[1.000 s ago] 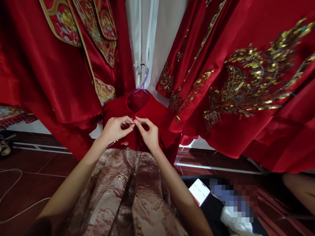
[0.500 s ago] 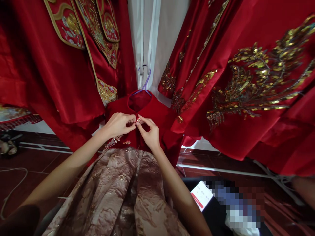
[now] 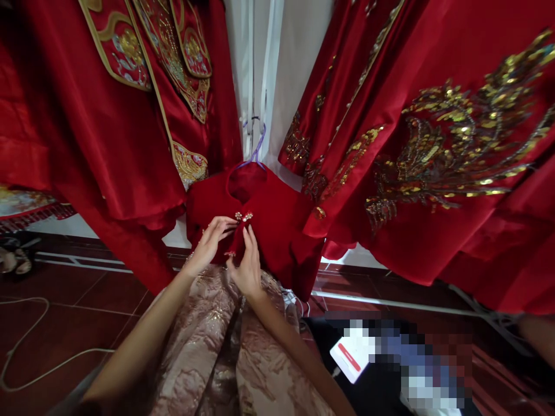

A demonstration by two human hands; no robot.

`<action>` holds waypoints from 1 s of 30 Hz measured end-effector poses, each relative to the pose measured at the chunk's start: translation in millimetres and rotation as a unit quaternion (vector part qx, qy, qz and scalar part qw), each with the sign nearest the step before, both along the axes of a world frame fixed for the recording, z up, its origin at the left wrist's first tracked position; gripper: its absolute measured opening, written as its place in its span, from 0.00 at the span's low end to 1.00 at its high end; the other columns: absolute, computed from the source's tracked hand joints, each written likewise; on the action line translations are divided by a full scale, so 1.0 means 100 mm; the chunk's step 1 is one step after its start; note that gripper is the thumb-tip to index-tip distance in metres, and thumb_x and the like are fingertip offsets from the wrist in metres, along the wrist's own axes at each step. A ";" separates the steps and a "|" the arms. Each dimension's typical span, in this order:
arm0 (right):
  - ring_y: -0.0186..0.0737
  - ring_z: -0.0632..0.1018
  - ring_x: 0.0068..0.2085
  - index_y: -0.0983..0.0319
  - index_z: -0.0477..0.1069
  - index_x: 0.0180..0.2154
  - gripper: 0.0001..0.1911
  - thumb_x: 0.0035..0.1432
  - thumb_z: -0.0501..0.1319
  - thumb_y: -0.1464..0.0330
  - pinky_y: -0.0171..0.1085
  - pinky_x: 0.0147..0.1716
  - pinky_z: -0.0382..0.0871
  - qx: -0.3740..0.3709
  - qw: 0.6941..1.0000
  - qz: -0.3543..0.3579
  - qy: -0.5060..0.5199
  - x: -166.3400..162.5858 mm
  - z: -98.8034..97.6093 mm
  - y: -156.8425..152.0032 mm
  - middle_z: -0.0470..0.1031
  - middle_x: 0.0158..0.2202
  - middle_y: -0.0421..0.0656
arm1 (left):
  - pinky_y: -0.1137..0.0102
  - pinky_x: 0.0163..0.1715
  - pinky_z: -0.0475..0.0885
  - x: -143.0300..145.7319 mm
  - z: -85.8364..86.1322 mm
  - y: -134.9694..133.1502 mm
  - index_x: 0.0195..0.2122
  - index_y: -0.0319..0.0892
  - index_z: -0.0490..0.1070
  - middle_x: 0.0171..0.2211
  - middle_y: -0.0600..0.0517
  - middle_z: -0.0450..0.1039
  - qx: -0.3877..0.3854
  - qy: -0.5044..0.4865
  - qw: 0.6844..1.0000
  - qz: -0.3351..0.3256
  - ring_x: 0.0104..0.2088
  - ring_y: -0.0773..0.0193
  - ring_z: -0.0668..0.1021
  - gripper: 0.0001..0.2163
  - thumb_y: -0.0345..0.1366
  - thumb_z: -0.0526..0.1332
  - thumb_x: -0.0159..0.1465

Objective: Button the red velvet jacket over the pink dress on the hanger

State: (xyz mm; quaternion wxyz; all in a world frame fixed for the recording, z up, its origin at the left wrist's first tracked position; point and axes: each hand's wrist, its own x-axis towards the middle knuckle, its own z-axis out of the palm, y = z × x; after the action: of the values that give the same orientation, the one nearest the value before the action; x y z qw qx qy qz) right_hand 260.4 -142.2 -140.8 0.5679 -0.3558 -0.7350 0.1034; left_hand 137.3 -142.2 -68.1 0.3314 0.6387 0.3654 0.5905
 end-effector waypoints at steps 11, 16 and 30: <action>0.36 0.73 0.34 0.62 0.66 0.40 0.11 0.53 0.56 0.69 0.35 0.36 0.68 -0.106 0.980 -0.099 0.135 0.80 0.47 0.06 0.72 0.35 0.42 | 0.64 0.51 0.69 0.14 -0.44 0.05 0.54 0.46 0.63 0.54 0.47 0.62 0.016 0.123 0.992 0.026 0.51 0.63 0.71 0.24 0.22 0.51 0.57; 0.31 0.71 0.31 0.60 0.65 0.35 0.06 0.53 0.59 0.71 0.31 0.31 0.66 -0.093 0.989 0.024 0.115 1.03 0.96 -0.17 0.69 0.32 0.38 | 0.58 0.59 0.61 0.46 -0.37 0.39 0.59 0.41 0.58 0.55 0.43 0.58 0.032 0.207 0.977 0.040 0.56 0.54 0.67 0.29 0.24 0.55 0.55; 0.35 0.75 0.44 0.59 0.67 0.46 0.11 0.60 0.56 0.68 0.36 0.46 0.70 -0.180 0.946 0.267 -0.022 0.27 0.87 -0.11 0.73 0.44 0.43 | 0.72 0.35 0.73 -0.27 -0.39 0.11 0.31 0.40 0.72 0.32 0.52 0.74 -0.027 -0.050 0.959 0.278 0.33 0.67 0.76 0.06 0.30 0.56 0.56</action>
State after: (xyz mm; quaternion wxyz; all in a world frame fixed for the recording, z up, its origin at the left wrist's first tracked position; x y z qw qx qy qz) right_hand 287.0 -153.1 -53.9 0.4297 -0.2448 -0.7844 0.3743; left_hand 110.1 -131.5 -107.0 0.1888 0.4724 0.5278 0.6801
